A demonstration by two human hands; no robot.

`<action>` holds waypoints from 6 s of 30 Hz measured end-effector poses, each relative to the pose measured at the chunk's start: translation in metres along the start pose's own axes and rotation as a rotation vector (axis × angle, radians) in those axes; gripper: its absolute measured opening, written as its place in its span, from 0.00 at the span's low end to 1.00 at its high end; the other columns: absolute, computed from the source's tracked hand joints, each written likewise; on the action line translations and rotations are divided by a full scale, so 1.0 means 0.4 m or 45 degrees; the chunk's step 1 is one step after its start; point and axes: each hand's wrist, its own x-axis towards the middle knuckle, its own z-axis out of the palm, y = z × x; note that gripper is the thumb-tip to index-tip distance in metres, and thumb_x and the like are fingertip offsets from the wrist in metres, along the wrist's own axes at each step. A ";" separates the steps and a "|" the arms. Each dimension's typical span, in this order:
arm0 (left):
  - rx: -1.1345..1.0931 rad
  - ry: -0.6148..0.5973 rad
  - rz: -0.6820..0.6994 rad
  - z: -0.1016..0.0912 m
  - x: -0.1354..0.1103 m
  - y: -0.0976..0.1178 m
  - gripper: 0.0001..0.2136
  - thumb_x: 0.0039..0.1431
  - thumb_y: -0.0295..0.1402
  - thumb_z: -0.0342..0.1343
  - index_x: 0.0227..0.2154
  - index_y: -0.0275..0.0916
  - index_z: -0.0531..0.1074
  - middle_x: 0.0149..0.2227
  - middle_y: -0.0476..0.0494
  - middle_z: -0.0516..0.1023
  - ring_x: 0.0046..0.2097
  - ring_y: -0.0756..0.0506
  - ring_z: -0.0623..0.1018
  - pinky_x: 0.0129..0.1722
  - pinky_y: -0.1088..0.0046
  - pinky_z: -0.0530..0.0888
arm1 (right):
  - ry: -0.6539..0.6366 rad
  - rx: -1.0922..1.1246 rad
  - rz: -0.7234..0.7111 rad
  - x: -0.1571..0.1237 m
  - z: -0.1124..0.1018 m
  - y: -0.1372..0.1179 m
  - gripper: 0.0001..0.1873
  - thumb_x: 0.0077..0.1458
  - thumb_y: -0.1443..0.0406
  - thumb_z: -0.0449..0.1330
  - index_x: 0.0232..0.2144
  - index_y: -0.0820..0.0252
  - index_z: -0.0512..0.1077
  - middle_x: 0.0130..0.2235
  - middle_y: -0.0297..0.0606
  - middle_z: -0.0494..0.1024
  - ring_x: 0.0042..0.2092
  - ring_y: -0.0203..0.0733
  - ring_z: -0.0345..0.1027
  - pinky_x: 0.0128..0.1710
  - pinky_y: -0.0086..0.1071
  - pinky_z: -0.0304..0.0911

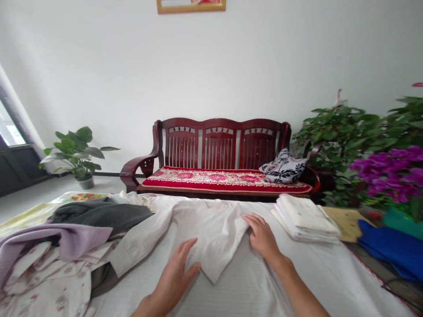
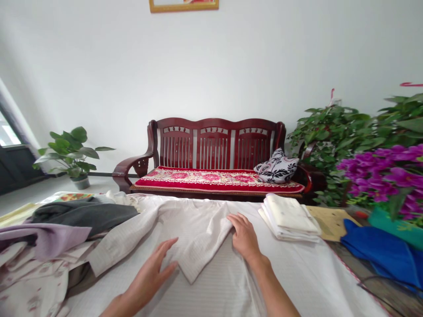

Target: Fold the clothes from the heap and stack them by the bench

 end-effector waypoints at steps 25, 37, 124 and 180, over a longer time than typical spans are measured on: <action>-0.074 0.112 -0.387 0.009 0.208 -0.113 0.17 0.53 0.32 0.56 0.47 0.33 0.71 0.28 0.50 0.73 0.34 0.45 0.76 0.35 0.73 0.69 | 0.007 0.008 0.453 0.056 0.000 0.060 0.20 0.51 0.73 0.49 0.38 0.54 0.78 0.44 0.35 0.80 0.48 0.42 0.72 0.50 0.34 0.64; -0.076 0.142 -0.223 0.008 0.164 -0.050 0.27 0.52 0.25 0.48 0.57 0.36 0.64 0.36 0.44 0.77 0.50 0.42 0.77 0.47 0.69 0.71 | -0.263 -0.266 0.172 0.235 0.077 0.034 0.19 0.57 0.69 0.58 0.51 0.54 0.74 0.61 0.43 0.66 0.55 0.46 0.64 0.52 0.35 0.58; -0.955 -0.012 -0.106 -0.163 0.328 0.033 0.27 0.59 0.39 0.56 0.60 0.38 0.65 0.59 0.34 0.72 0.54 0.40 0.77 0.53 0.61 0.74 | -0.246 -0.263 -0.048 0.053 0.087 0.037 0.22 0.59 0.62 0.52 0.52 0.57 0.75 0.59 0.42 0.73 0.62 0.48 0.62 0.64 0.44 0.53; 0.861 -0.038 -0.108 0.029 0.375 -0.175 0.30 0.68 0.48 0.39 0.68 0.39 0.52 0.71 0.34 0.51 0.70 0.33 0.55 0.65 0.46 0.55 | -0.373 -0.501 -0.056 0.079 0.122 0.041 0.28 0.65 0.58 0.45 0.64 0.57 0.62 0.66 0.41 0.63 0.68 0.49 0.51 0.66 0.51 0.45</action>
